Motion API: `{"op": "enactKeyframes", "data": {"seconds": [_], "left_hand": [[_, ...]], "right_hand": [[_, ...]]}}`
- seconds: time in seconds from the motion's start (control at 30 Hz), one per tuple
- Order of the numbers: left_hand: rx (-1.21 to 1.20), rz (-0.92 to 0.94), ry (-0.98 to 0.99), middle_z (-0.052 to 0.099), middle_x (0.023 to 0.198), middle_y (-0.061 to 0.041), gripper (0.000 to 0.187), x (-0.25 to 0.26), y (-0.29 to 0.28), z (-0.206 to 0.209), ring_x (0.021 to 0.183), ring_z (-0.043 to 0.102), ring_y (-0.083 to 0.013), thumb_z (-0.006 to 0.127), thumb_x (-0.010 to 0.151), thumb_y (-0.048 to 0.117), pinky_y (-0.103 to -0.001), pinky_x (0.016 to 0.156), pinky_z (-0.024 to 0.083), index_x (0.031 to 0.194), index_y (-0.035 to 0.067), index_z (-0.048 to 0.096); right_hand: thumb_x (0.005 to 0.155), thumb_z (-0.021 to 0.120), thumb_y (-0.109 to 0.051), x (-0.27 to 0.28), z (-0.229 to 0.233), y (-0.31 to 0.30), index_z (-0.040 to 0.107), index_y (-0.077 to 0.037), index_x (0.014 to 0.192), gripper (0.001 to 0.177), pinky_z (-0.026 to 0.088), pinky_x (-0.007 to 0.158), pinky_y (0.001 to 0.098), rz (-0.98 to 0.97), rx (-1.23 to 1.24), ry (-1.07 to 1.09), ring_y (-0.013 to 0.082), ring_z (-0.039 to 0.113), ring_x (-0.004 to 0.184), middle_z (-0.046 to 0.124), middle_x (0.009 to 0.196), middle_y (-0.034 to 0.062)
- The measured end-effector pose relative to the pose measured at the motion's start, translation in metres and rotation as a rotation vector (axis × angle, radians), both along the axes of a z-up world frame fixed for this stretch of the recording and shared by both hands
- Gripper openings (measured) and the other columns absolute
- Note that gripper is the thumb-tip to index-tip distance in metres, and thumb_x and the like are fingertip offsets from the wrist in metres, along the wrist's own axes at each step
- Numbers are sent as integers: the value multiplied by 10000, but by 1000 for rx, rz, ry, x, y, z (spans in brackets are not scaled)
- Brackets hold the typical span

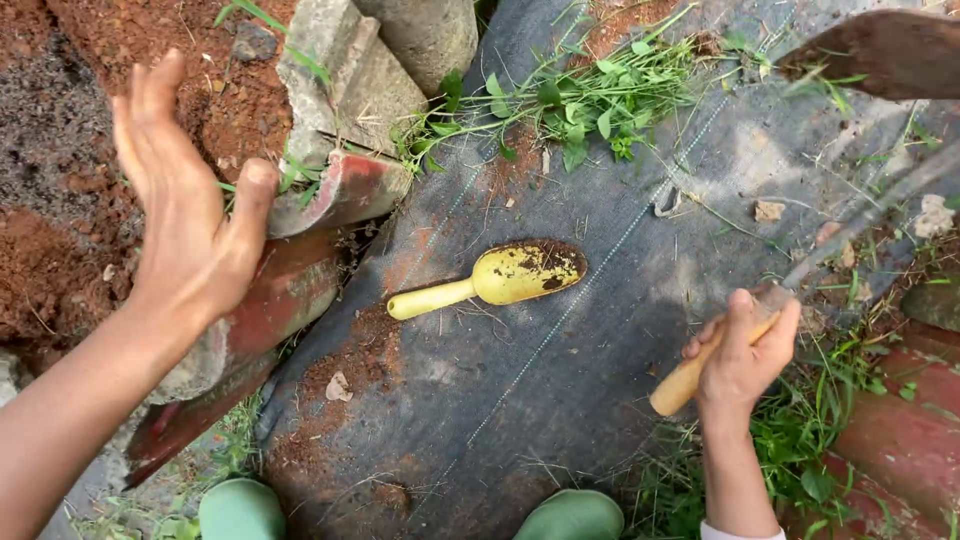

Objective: Weeding a garden bed and digging with a small trowel and hoe.

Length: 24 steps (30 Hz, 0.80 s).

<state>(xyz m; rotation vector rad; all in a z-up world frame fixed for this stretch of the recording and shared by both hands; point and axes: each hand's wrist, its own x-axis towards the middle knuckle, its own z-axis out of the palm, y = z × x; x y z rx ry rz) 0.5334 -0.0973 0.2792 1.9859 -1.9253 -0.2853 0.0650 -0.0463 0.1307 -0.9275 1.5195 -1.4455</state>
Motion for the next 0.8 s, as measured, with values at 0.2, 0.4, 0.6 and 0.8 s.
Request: {"op": "enactKeyframes", "data": {"seconds": [0.2, 0.4, 0.6, 0.8], "left_hand": [[-59, -6, 114, 88, 1747, -321, 1005, -1, 4, 3, 1659, 21, -484, 257, 1034, 790, -669, 1350, 77, 1680, 35, 103], [-148, 9, 235, 110, 1719, -308, 950, 2, 14, -5, 1633, 58, -479, 547, 1075, 686, -649, 1326, 122, 1665, 69, 130], [-272, -24, 172, 35, 1680, -324, 1214, 1, 17, -7, 1575, 23, -525, 834, 854, 717, -750, 1236, 108, 1635, 123, 118], [-247, -386, -153, -5, 1757, -171, 1232, 3, 29, 3, 1632, 20, -402, 864, 790, 446, -767, 1284, 89, 1744, 316, 96]], "right_hand": [[1150, 573, -180, 14, 18, 44, 375, -122, 1162, 207, 456, 476, 320, -34, -42, -60, 132, 475, 556, 453, 716, 48], [1120, 556, -208, 55, 37, 60, 394, -123, 1106, 183, 425, 424, 315, -16, 166, 5, 146, 458, 492, 461, 695, 45], [1107, 586, -203, 89, 35, 81, 421, -141, 1076, 179, 420, 418, 313, -56, 194, 41, 140, 454, 490, 447, 715, 17], [1146, 608, -239, 115, 65, 118, 419, -155, 1100, 212, 435, 485, 309, -80, 82, 135, 136, 505, 624, 461, 797, 1]]}}
